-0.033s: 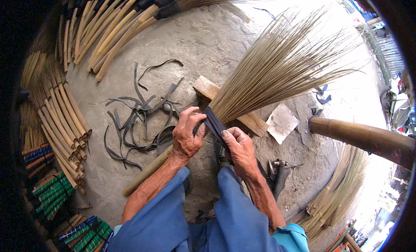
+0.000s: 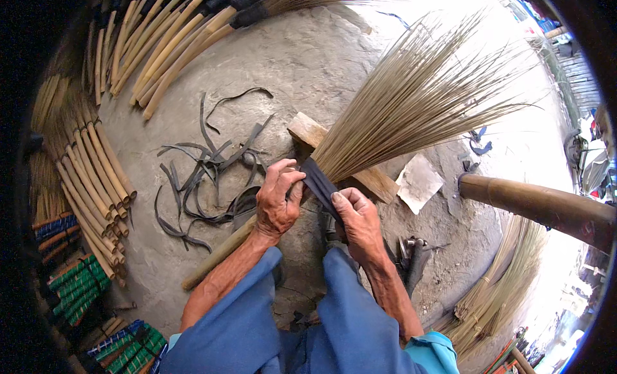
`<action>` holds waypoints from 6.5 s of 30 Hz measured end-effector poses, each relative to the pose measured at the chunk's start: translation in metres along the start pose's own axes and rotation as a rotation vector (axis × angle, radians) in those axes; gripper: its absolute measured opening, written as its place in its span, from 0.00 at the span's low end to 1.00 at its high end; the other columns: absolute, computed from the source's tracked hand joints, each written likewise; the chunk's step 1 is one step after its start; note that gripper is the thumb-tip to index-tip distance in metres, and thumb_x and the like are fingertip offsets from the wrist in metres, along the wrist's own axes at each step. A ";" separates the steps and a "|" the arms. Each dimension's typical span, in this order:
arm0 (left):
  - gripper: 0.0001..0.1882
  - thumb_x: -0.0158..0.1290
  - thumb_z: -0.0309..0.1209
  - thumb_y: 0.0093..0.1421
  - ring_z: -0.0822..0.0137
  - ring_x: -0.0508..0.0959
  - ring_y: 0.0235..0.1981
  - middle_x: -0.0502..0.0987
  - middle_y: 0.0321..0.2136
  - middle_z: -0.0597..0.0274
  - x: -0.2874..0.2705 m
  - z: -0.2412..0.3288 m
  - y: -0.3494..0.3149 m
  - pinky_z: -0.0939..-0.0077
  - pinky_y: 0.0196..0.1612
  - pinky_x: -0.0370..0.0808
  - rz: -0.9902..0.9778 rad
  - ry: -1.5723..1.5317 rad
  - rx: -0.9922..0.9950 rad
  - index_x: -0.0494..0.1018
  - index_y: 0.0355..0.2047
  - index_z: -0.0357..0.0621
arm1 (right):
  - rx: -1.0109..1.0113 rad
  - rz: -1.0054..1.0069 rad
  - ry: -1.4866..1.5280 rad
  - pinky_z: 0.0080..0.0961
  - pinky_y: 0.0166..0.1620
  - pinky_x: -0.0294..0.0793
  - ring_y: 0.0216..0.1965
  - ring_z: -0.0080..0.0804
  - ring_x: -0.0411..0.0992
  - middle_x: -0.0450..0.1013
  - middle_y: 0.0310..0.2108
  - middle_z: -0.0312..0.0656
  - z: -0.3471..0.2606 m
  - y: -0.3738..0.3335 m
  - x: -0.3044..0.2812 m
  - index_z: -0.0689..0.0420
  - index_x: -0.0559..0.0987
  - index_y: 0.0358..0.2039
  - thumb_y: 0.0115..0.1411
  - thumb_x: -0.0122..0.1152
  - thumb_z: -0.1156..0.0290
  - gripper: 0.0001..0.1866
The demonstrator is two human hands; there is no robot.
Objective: The person sits on the floor and wraps a black strap around the base of a broom made of thin sticks. They repeatedly pull and tighten the strap, then use a knife to cut the excess strap. The process is repeated to secure the broom head.
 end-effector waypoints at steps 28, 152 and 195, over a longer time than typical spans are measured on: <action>0.46 0.76 0.37 0.54 0.39 0.80 0.59 0.78 0.56 0.42 -0.001 0.003 0.011 0.48 0.58 0.80 -0.252 0.196 -0.250 0.67 0.69 0.37 | -0.179 -0.008 -0.353 0.25 0.34 0.65 0.31 0.17 0.62 0.68 0.28 0.28 -0.003 0.027 0.012 0.59 0.78 0.35 0.76 0.66 0.58 0.18; 0.43 0.74 0.27 0.47 0.36 0.79 0.61 0.76 0.61 0.39 -0.006 -0.004 0.008 0.50 0.64 0.78 -0.165 0.142 0.051 0.68 0.63 0.37 | -0.275 0.043 -0.342 0.22 0.34 0.62 0.32 0.15 0.61 0.70 0.30 0.26 0.042 0.065 -0.016 0.60 0.82 0.41 0.77 0.65 0.57 0.17; 0.54 0.78 0.47 0.47 0.29 0.85 0.49 0.85 0.44 0.30 -0.007 -0.010 0.010 0.41 0.55 0.81 -0.384 0.179 -0.533 0.62 0.67 0.36 | 0.075 0.007 0.298 0.23 0.34 0.76 0.33 0.17 0.74 0.76 0.34 0.26 -0.004 -0.007 0.035 0.47 0.80 0.43 0.73 0.67 0.58 0.08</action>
Point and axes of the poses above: each hand's wrist, its own y-axis towards the middle knuckle, its own x-axis out of the palm, z = x × y, the point moved 3 cm from there along y, towards the middle knuckle
